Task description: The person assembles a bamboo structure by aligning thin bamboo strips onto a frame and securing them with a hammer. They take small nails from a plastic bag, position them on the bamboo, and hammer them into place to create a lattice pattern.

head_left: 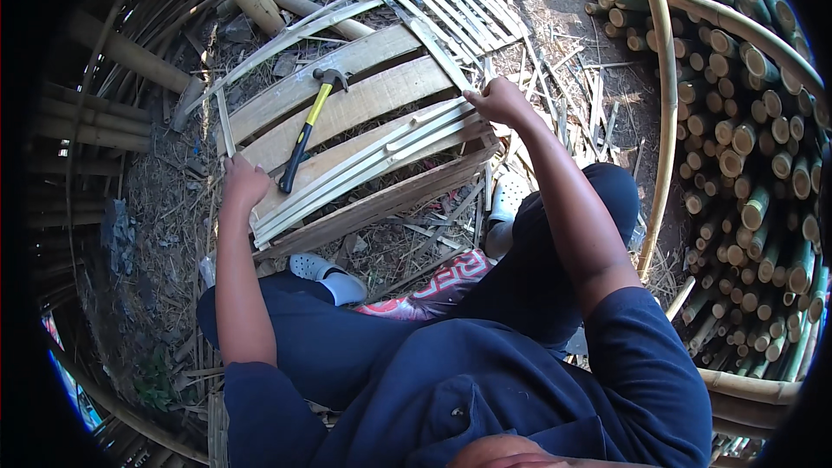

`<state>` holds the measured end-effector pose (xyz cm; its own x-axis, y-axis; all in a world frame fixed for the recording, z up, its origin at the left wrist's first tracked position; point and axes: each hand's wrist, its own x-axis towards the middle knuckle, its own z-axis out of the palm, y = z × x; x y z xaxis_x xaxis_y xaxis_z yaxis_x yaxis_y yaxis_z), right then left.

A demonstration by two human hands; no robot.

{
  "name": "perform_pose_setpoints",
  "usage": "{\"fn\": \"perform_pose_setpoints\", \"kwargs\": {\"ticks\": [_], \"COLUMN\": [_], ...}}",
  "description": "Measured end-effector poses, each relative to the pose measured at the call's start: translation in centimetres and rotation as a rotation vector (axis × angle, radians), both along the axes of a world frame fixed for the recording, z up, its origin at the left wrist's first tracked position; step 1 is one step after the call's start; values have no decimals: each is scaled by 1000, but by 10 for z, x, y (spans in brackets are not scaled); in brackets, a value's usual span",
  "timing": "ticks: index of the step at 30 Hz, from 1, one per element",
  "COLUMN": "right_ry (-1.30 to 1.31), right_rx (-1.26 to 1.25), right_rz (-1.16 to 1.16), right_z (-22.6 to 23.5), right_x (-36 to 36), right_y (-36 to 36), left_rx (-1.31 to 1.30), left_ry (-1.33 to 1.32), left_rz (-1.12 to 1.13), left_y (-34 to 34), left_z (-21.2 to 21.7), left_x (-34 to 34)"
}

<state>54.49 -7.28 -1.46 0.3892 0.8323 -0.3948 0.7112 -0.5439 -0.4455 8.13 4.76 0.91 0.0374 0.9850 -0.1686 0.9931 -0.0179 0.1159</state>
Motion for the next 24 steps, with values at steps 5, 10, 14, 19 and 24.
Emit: {"fn": "perform_pose_setpoints", "kwargs": {"ticks": [5, 10, 14, 19, 24], "right_ry": [-111, -234, -322, -346, -241], "right_rx": [-194, -284, -225, -176, -321], "right_rz": [297, 365, 385, 450, 325], "right_z": [36, 50, 18, -9, 14], "right_x": [4, 0, 3, 9, -10], "right_y": [28, 42, 58, 74, 82], "left_rx": [-333, -252, -219, -191, -50], "left_ry": [56, 11, -104, -117, -610], "left_rz": [194, 230, 234, 205, 216], "left_y": [7, -10, -6, 1, -4], "left_z": [-13, -28, -41, -48, -76], "left_x": [-63, -73, -81, -82, -121]}}
